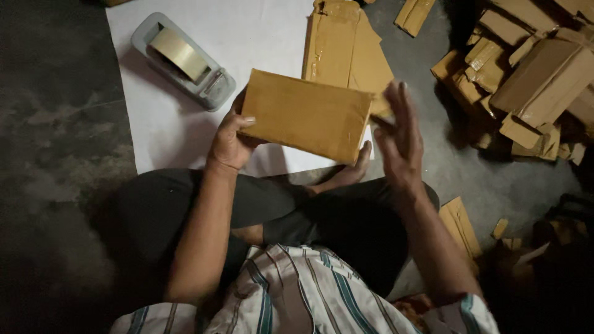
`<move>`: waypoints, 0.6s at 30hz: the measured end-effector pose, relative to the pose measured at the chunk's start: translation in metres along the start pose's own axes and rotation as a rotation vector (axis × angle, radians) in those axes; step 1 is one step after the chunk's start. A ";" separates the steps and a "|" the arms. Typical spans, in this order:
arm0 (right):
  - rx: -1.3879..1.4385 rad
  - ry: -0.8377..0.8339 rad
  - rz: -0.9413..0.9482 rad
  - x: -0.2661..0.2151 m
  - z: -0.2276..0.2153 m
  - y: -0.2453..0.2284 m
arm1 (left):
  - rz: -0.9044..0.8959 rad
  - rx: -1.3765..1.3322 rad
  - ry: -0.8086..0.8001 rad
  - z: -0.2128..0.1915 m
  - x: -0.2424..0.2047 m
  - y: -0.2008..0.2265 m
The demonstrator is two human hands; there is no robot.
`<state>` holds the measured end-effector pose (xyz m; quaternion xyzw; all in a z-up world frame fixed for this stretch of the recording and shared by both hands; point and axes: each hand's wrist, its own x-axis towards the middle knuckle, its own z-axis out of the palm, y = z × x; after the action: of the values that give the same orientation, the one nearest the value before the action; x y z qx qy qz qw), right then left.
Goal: The person sits on the floor and folds flat cardboard pieces into small rectangular boxes. They use a tape dispenser to apply clear packing tape to seal the flaps and edges, then place the finished boxes into a growing stack.
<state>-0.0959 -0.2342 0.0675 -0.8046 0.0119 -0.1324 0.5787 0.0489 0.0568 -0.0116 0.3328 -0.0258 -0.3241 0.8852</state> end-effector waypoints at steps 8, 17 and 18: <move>0.303 0.120 0.246 -0.014 0.053 0.021 | 0.084 0.255 0.048 -0.007 0.003 -0.019; 0.241 0.024 -0.014 -0.019 0.070 -0.031 | 0.165 0.187 0.176 -0.026 0.010 -0.025; 0.227 0.059 -0.020 -0.022 0.073 -0.038 | 0.142 0.128 0.144 -0.026 0.012 -0.030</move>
<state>-0.1057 -0.1497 0.0770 -0.7297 0.0059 -0.1621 0.6643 0.0485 0.0469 -0.0520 0.4084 -0.0064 -0.2337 0.8824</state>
